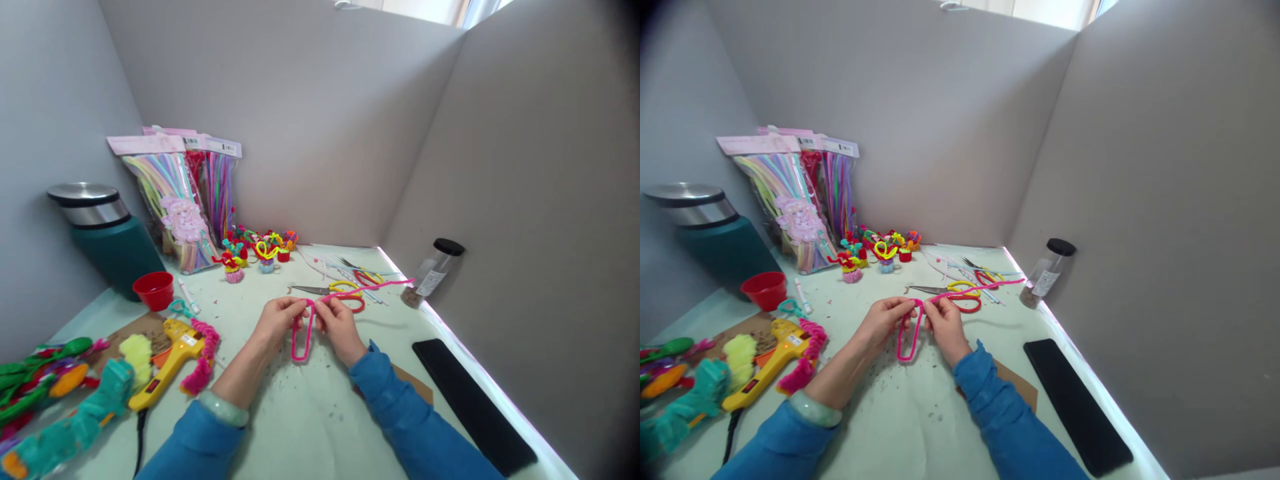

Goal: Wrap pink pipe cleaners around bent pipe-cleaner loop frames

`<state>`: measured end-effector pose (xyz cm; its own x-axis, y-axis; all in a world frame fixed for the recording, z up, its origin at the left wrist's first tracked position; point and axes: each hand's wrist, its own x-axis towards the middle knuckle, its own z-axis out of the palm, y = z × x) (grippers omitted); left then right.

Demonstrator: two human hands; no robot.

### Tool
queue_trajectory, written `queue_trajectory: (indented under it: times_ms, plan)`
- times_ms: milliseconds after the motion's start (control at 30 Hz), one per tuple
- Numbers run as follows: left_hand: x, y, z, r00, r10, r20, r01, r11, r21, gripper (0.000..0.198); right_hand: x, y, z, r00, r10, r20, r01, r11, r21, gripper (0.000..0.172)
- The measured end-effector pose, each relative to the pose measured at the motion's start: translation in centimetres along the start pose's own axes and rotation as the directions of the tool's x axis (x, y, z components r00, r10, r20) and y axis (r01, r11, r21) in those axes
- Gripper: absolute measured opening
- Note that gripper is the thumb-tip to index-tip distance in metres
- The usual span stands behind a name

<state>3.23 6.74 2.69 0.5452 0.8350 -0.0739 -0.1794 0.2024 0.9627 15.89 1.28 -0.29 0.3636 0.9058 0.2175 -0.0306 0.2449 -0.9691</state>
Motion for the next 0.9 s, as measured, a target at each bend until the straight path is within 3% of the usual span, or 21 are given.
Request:
queue_trajectory:
  times_ms: [200, 533, 733, 900]
  plan:
    - [0.14, -0.50, 0.17, 0.997, -0.062, -0.050, 0.063, 0.998, 0.012, 0.029, -0.03, -0.14, 0.12, 1.000, -0.017, -0.016, 0.017, 1.000, -0.023, 0.024]
    - [0.04, -0.29, 0.18, 0.993, -0.113, -0.041, 0.110, 0.992, -0.070, 0.029, 0.00, -0.10, 0.07, 1.000, -0.006, 0.004, 0.006, 1.000, -0.001, 0.022]
    - [0.22, -0.15, -0.20, 0.997, -0.073, -0.001, 0.072, 0.989, -0.128, 0.024, 0.16, -0.27, -0.21, 0.993, 0.103, 0.065, -0.114, 0.973, 0.199, 0.025]
    - [-0.15, 0.22, -0.10, 0.998, 0.014, 0.066, -0.011, 0.999, -0.039, 0.023, 0.18, -0.94, -0.45, 0.976, 0.177, 0.129, -0.210, 0.921, 0.327, 0.024]
